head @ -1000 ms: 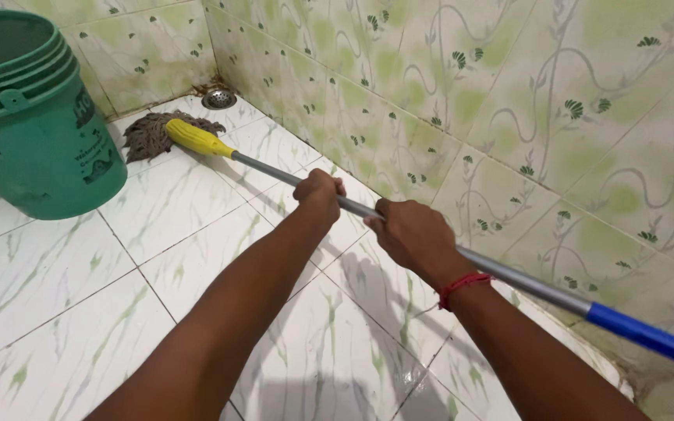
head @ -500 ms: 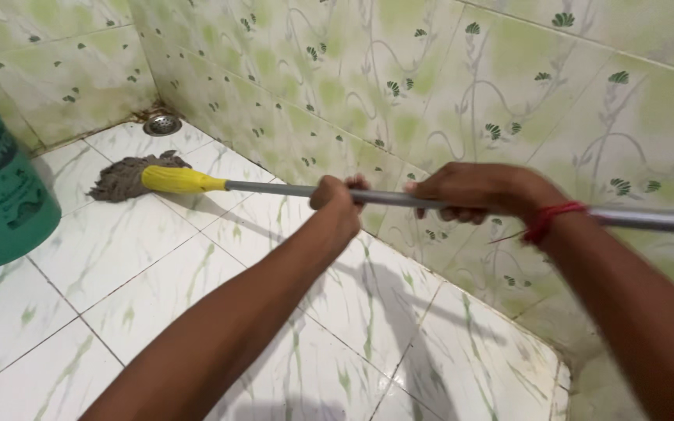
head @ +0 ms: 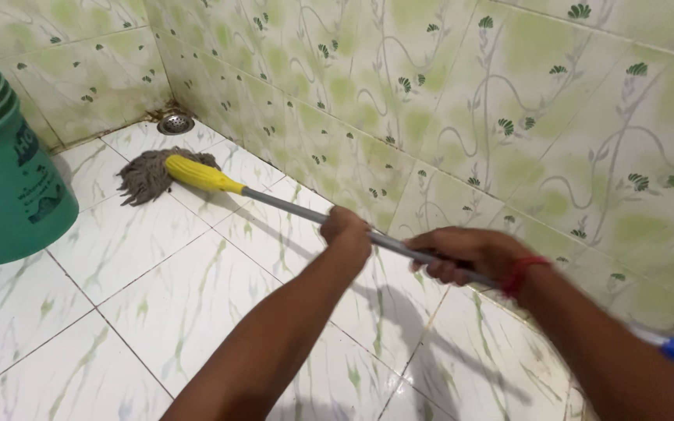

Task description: The person uses a mop by hand to clean the tiled floor of a room, repeatedly moving the mop head across the surface and around a green bucket.

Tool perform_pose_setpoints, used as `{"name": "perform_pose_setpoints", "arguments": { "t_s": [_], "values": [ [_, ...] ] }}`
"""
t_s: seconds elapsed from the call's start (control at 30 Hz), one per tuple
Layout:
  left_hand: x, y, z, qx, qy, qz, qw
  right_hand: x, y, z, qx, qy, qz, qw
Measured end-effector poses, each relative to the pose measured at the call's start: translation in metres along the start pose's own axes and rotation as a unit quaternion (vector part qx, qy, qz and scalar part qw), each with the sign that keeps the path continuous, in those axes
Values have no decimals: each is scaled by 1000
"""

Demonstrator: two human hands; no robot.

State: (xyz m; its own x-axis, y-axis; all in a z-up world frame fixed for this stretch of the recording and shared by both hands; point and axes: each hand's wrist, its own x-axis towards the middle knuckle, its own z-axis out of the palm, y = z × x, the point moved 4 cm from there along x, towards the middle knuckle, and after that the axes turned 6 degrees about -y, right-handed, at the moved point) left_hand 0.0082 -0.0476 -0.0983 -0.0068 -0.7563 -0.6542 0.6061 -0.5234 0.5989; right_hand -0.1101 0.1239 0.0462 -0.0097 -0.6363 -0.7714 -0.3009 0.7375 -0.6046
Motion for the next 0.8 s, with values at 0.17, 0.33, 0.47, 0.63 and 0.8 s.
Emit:
{"name": "perform_pose_setpoints", "arguments": {
  "t_s": [0.17, 0.33, 0.47, 0.63, 0.8],
  "values": [
    [29, 56, -58, -73, 62, 42, 994, 63, -23, 75, -30, -16, -98, 995],
    [61, 92, -88, -128, 44, 65, 989, 71, -50, 118, -171, 75, -148, 971],
    [35, 92, -82, -103, 82, 33, 991, 66, -50, 115, -262, 125, -139, 947],
    [-9, 69, -61, -114, 61, 22, 991, 76, -31, 80, -360, 188, -212, 889],
    [-6, 44, -42, -144, 50, 7, 988, 53, -20, 56, -395, 188, -180, 881]
  ]
}}
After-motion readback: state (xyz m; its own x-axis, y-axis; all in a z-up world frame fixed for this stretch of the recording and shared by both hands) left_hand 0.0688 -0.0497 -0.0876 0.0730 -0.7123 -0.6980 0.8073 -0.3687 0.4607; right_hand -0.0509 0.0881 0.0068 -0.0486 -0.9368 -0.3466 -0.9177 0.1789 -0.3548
